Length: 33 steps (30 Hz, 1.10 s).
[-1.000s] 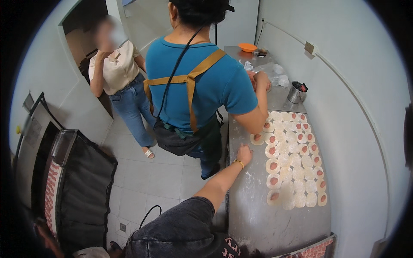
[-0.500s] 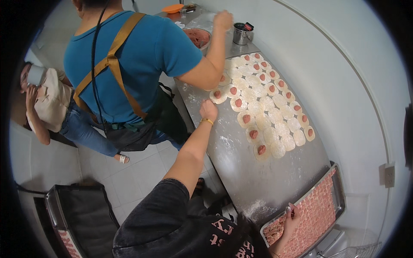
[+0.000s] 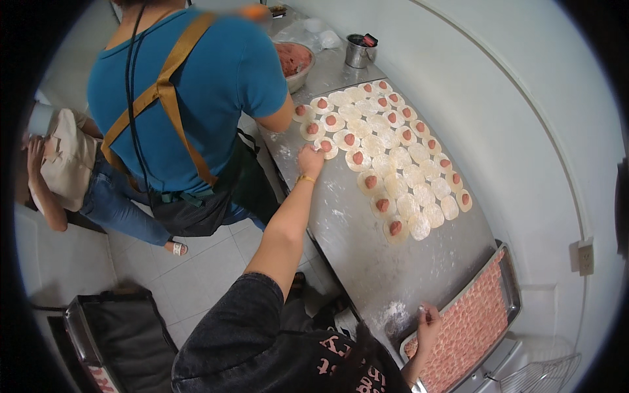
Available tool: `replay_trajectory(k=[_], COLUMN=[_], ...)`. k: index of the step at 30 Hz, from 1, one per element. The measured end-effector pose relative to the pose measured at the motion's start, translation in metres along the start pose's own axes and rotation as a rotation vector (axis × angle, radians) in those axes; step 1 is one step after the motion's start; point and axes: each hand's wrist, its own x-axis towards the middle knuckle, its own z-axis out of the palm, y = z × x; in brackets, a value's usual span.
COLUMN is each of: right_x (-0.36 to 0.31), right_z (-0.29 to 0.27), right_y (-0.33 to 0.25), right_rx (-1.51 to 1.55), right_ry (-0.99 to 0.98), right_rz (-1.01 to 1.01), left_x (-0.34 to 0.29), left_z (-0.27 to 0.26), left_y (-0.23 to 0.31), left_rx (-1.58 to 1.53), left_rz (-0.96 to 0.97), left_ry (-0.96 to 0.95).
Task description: The person repeatedly picks up round dough wrappers, places a portion of ground meat in the center, folds and pleats the edges to seal the dumpling, and places the finished dumpling on a metal tray. Another person works alongside, placing meat onto wrappers.
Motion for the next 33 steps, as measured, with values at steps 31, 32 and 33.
replay_trajectory(k=[31,32,33], right_x=[0.032,0.032,0.033], right_z=[0.119,0.117,0.118], right_y=[-0.005,-0.005,-0.007], right_rx=[0.875,0.849,0.815], right_ry=[-0.031,-0.055,-0.051], right_rz=[0.337,0.251,0.198], left_x=[-0.305,-0.303,-0.300], left_z=[-0.029,-0.031,-0.032], left_y=[0.009,0.011,0.013], left_rx=[-0.316,-0.342,-0.410], left_rz=[0.391,0.345,0.294], left_ry=[-0.958,-0.991,-1.018])
